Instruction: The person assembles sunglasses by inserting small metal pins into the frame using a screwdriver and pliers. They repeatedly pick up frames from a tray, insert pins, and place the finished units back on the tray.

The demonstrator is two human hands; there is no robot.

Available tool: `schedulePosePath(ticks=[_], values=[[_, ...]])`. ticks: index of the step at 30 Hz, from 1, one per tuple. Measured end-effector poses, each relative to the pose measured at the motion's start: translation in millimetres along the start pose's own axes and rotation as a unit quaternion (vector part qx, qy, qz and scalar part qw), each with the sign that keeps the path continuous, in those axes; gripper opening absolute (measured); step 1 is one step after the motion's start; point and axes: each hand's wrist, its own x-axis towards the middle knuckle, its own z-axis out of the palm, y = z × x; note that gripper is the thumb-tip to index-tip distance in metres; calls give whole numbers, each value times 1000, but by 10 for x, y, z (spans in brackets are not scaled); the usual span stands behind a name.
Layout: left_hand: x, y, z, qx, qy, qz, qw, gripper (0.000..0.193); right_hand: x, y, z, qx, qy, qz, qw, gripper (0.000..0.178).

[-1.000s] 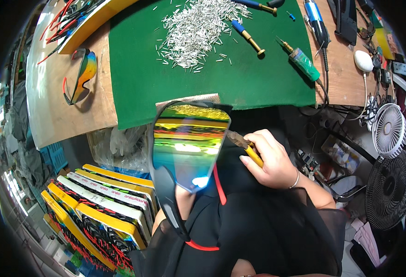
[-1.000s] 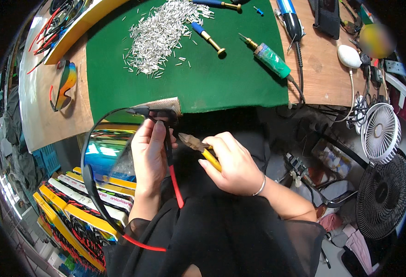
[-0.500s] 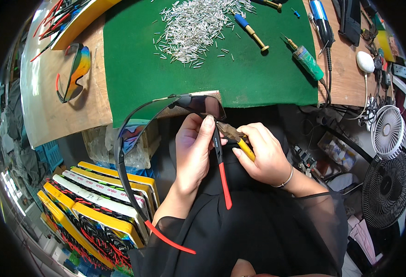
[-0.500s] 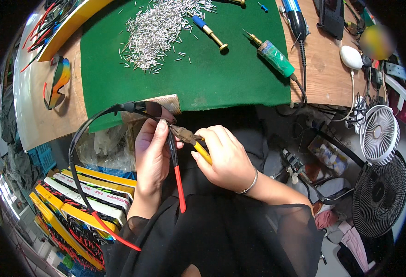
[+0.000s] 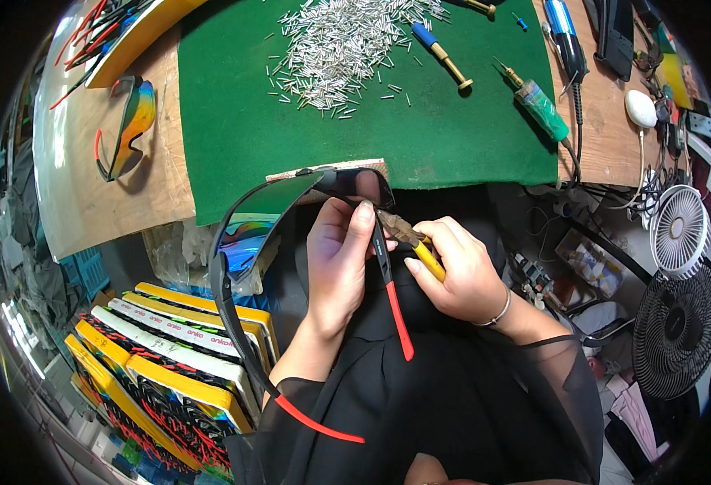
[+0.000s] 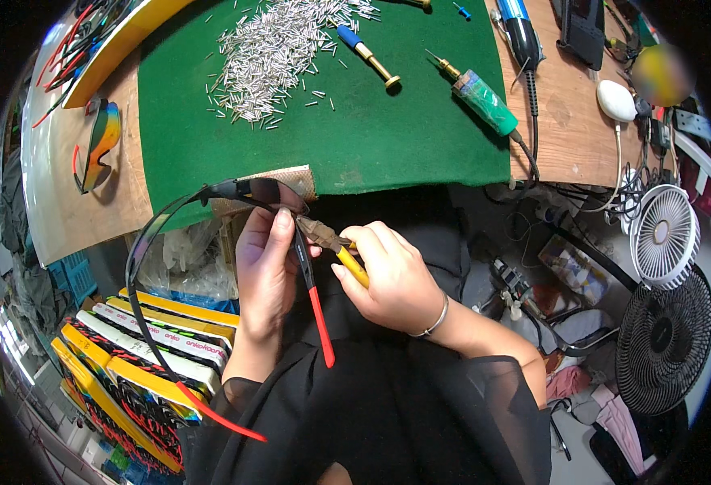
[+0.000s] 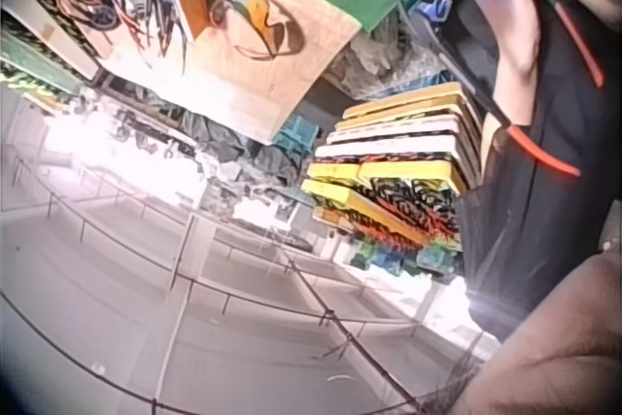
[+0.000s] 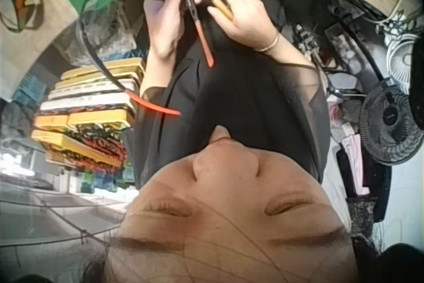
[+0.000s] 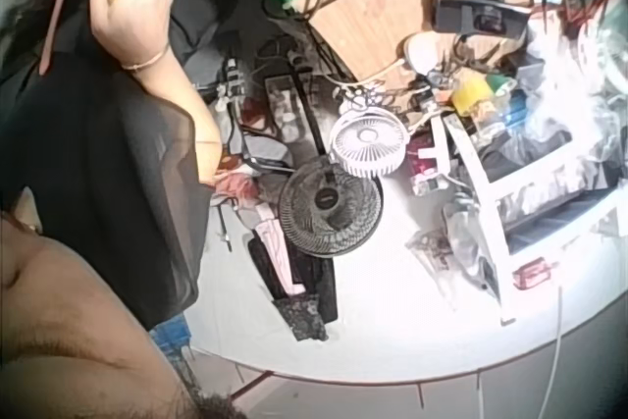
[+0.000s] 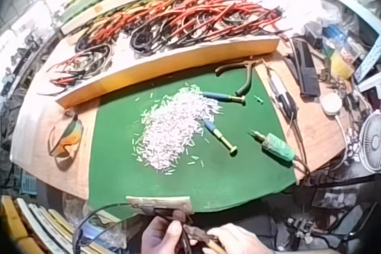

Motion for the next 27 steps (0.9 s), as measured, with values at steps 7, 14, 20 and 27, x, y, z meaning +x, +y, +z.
schedulePosePath(ticks=[7, 14, 20, 27], values=[[92, 174, -160, 97, -49, -22, 994, 18, -16, -12, -134, 54, -46, 16, 997, 30], [45, 93, -208, 104, -69, -17, 992, 15, -85, 46, -91, 65, -66, 31, 995, 28], [13, 88, -194, 87, -40, -52, 994, 15, -64, 37, -97, 37, -62, 15, 997, 29], [8, 52, -179, 67, -41, -37, 996, 14, -124, 9, -17, 108, -36, 64, 991, 29]])
